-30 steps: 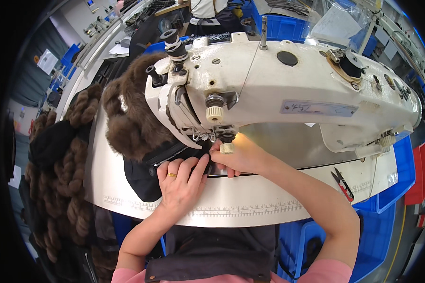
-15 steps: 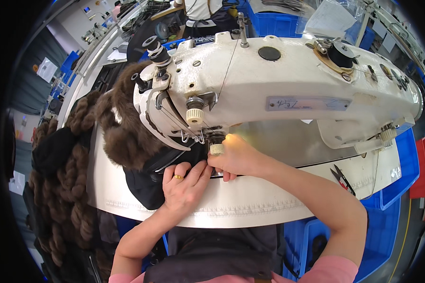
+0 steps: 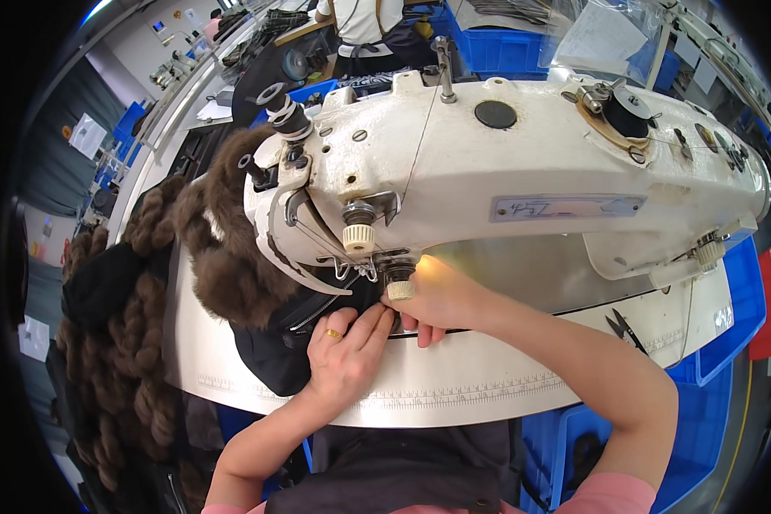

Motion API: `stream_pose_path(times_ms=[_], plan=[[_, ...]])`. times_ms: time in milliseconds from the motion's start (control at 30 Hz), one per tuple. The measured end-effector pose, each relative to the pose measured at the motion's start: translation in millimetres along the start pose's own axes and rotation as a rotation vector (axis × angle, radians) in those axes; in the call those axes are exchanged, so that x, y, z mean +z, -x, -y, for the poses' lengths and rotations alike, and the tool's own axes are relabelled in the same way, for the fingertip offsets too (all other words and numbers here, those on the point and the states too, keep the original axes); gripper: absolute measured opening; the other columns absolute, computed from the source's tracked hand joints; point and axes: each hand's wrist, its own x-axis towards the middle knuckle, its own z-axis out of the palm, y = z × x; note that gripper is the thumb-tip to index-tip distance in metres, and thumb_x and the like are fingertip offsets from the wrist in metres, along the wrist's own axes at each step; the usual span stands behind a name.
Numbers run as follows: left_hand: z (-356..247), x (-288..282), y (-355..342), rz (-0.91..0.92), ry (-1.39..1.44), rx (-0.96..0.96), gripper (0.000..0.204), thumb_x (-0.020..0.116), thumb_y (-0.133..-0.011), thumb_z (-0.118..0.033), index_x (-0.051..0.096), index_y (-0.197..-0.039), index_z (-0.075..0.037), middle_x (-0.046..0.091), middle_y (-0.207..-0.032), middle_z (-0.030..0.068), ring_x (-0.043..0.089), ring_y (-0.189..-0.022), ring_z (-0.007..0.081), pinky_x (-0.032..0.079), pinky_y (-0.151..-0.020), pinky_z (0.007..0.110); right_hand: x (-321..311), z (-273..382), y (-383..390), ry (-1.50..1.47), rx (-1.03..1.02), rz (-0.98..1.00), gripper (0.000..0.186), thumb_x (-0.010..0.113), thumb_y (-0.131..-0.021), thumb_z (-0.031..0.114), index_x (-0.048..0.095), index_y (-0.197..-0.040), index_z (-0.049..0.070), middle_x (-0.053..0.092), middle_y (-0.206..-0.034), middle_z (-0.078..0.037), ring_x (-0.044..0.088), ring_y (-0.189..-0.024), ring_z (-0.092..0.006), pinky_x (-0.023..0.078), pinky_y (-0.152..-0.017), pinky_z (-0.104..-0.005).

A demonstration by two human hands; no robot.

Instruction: Sewing fur trim onto a black garment using an industrial sewing machine.

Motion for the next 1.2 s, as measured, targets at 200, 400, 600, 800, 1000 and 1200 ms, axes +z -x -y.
stream_pose_path(times_ms=[200,400,600,800,1000,1200], plan=[[-9.1,-2.4,2.0,-0.007,-0.039,-0.030,0.036,0.065,-0.068,-0.007,0.070,-0.102,0.002,0.067,-0.111,0.0104,0.059,-0.089,0.0248,0.050,-0.074,0.033,14.0,-6.7,-0.7,0.204,-0.204,-0.116,0.039,0.059,-0.091,0.024,0.061,-0.069,-0.008,0.063,-0.059,-0.014,0.065,-0.047,-0.0208,0.052,-0.044,-0.0315],[-18.1,0.8,-4.8,0.080,-0.085,-0.025,0.039,0.059,-0.073,-0.009,0.067,-0.109,0.005,0.063,-0.115,0.0180,0.059,-0.099,0.0290,0.051,-0.082,0.036,5.7,-5.1,0.3,0.203,-0.154,-0.138,0.029,0.058,-0.089,0.018,0.062,-0.075,-0.007,0.064,-0.061,-0.015,0.067,-0.048,-0.0213,0.052,-0.044,-0.0313],[-9.6,8.3,-7.9,0.036,-0.058,0.002,0.036,0.067,-0.069,-0.010,0.070,-0.102,0.003,0.066,-0.115,0.0166,0.063,-0.091,0.0281,0.053,-0.073,0.034,-6.9,10.5,12.6,-0.080,0.066,-0.029,0.018,0.048,-0.091,0.009,0.059,-0.092,-0.005,0.065,-0.067,-0.013,0.065,-0.052,-0.0181,0.052,-0.043,-0.0285],[-2.5,19.3,-17.0,0.020,0.017,-0.036,0.034,0.064,-0.067,-0.004,0.071,-0.099,0.003,0.068,-0.102,0.0144,0.064,-0.085,0.0281,0.054,-0.075,0.038,-15.8,4.2,5.8,0.076,0.080,-0.032,0.024,0.048,-0.091,0.011,0.064,-0.079,-0.002,0.067,-0.069,-0.011,0.065,-0.053,-0.0160,0.053,-0.049,-0.0277],[5.1,22.6,-18.2,0.019,0.034,-0.036,0.031,0.066,-0.065,-0.002,0.072,-0.096,-0.001,0.066,-0.100,0.0125,0.066,-0.088,0.0298,0.055,-0.072,0.042,-18.4,-8.9,1.5,-0.066,0.020,-0.077,0.027,0.050,-0.090,0.017,0.064,-0.075,-0.001,0.066,-0.069,-0.008,0.066,-0.056,-0.0158,0.052,-0.049,-0.0266],[16.1,22.0,-17.9,-0.032,-0.032,-0.006,0.033,0.067,-0.063,-0.003,0.072,-0.096,-0.003,0.062,-0.103,0.0093,0.064,-0.088,0.0273,0.054,-0.070,0.040,-11.2,-9.5,-2.9,-0.203,-0.049,-0.115,0.021,0.053,-0.089,0.012,0.061,-0.074,-0.001,0.063,-0.065,-0.008,0.063,-0.050,-0.0155,0.048,-0.043,-0.0278]])
